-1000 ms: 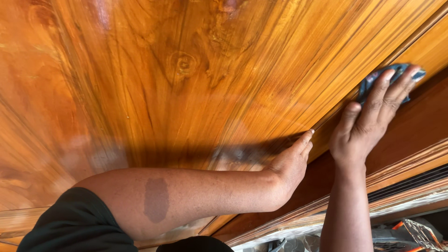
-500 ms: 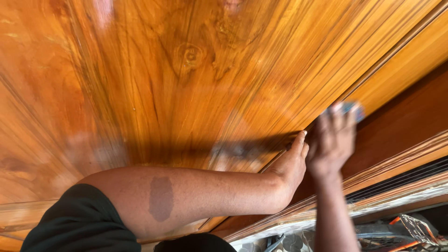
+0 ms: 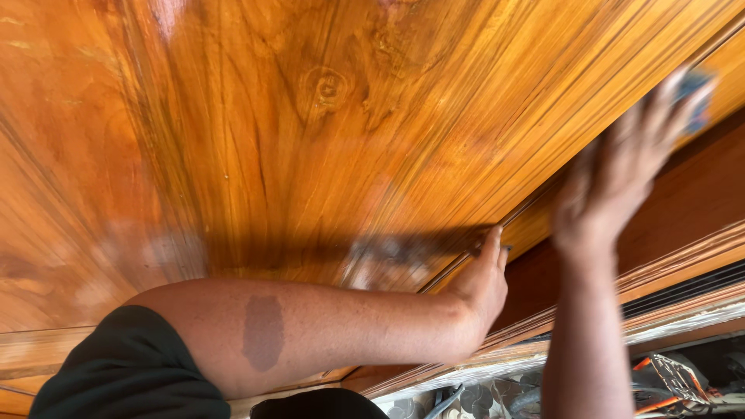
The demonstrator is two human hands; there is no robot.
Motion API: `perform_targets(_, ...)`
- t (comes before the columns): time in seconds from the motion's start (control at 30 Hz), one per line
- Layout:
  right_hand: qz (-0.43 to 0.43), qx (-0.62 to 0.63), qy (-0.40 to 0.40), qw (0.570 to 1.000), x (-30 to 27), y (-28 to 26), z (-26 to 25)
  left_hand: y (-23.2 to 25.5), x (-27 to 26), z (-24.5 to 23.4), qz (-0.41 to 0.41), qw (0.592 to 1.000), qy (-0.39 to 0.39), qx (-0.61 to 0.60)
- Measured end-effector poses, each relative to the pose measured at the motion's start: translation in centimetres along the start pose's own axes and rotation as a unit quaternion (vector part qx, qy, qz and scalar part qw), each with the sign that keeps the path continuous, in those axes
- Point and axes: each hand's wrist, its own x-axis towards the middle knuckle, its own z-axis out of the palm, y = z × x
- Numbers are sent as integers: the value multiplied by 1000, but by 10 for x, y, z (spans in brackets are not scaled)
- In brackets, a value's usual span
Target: The person polishes the wood surface and hardware of a door using a cloth and a white liquid.
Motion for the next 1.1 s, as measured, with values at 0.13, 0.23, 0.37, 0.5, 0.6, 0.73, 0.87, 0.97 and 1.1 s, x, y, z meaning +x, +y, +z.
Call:
perform_targets(0.13,31,9,-23,999,-78,-40,18,47,47,26,-25,999,8,-37)
perform_targets(0.23,159,16,-135,978,-122,-84,25,93,118,51,-144,988,-15,-62)
perform_targets(0.37,595,271,-249,714,-168,-136,9,123,176,62,-364,915,-163,64)
perform_targets(0.5,194,-87,-371,904,-171,-107,12,83,111,44,-235,972,-19,9)
perform_targets(0.6,6,-135,-108,985,-120,-54,14,40,36,23,-82,995,33,-54)
perform_targets(0.73,-7,-131,-55,990,-28,-20,-8,9,-16,0,-19,992,52,-117)
perform_targets(0.87,59,-84,-100,990,17,-23,-23,1,-34,0,-7,990,28,-136)
perform_targets(0.97,74,-32,-49,996,-10,-45,-6,4,-34,6,-23,985,58,-158)
perform_targets(1.1,97,-65,-55,992,-85,-71,28,16,-17,20,-52,982,81,-165)
